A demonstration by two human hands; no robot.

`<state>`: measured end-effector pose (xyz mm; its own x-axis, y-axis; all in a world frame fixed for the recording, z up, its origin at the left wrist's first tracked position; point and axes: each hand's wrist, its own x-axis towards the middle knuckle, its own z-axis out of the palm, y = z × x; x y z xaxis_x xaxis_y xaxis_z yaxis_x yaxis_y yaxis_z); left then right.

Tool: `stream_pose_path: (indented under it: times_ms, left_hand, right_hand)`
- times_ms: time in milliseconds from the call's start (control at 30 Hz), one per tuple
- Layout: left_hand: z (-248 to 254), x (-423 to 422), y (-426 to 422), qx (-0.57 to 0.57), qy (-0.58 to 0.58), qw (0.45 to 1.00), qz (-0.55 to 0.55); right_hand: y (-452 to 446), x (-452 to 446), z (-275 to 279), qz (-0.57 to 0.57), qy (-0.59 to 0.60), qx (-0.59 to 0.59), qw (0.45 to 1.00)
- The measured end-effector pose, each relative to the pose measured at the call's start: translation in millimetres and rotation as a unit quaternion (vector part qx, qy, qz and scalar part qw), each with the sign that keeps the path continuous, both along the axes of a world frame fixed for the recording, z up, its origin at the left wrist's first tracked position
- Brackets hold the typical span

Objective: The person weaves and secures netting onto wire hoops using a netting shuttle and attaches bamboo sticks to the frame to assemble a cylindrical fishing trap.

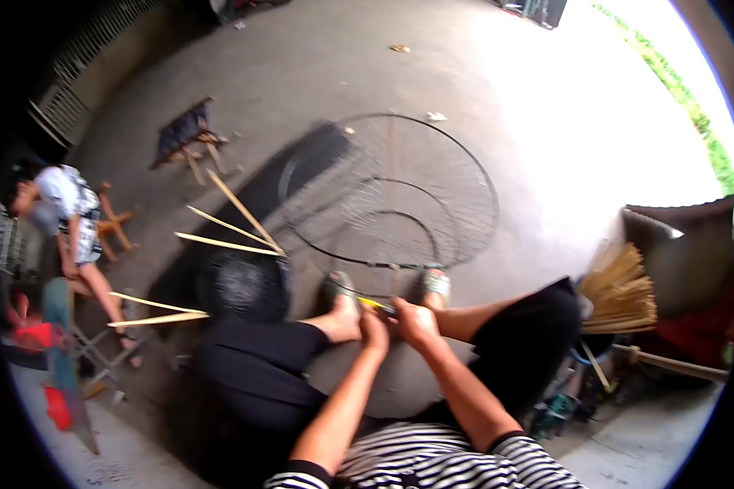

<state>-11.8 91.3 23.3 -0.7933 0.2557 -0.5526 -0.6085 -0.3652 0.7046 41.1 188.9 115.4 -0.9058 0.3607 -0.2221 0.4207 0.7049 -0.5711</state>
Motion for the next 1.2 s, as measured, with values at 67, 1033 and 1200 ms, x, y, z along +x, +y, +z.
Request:
stream_pose_path:
  times_ms: [67,1033,1200]
  left_hand:
    - [14,-2,5,0.035,-0.034,0.999,0.0]
    - [81,-10,10,-0.005,-0.189,0.982,-0.021]
    - [44,-3,13,-0.074,-0.14,0.987,-0.013]
  right_hand:
    - [-1,-6,-11,-0.012,0.013,-0.025,1.0]
    - [-6,5,-20,-0.011,0.035,0.039,0.999]
    - [-9,0,-18,-0.068,0.065,0.01,0.996]
